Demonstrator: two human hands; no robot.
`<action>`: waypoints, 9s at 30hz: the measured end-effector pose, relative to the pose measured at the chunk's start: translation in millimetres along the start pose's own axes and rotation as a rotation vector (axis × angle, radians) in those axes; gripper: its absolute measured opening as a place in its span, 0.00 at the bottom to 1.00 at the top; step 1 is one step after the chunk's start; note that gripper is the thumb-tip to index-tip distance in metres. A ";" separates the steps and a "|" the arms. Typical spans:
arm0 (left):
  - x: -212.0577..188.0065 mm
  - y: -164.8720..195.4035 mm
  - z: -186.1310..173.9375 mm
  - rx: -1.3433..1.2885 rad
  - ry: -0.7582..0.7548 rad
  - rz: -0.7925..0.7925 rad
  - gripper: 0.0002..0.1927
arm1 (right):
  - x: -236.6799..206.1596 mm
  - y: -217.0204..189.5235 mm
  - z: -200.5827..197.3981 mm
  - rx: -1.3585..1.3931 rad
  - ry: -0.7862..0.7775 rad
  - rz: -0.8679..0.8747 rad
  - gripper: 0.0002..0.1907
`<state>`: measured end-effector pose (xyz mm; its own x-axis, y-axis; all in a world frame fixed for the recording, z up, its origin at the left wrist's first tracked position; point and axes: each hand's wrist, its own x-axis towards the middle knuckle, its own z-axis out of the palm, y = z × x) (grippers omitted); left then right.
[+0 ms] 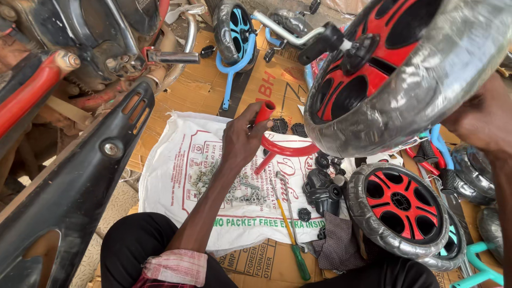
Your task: The person sits on the ground assembling small plastic-rimmed wheels. They insert a bolt through the wheel hub, thread washers and nuts by hand, tighten them with a spanner, fit a black hub cap, and finally mount the finished wheel onto a red metal frame.
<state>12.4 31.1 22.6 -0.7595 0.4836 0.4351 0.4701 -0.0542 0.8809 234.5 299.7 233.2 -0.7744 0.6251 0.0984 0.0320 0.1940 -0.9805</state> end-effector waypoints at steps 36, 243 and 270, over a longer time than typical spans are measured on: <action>12.9 5.2 12.0 -0.522 -0.132 -0.079 0.26 | -0.3 44.0 57.0 -0.919 -0.263 -0.080 0.09; 48.9 -78.1 -18.6 -0.170 0.176 -0.105 0.30 | 13.5 93.7 -66.0 -0.797 0.189 0.026 0.15; -30.8 -20.2 19.8 -0.863 -0.261 -0.643 0.32 | -133.6 128.9 145.4 -0.841 -0.150 0.271 0.22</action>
<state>35.1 34.6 -12.3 -0.5837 0.8040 -0.1138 -0.5268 -0.2682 0.8066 250.2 131.2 69.0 -0.7454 0.6360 -0.1997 0.6327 0.5807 -0.5124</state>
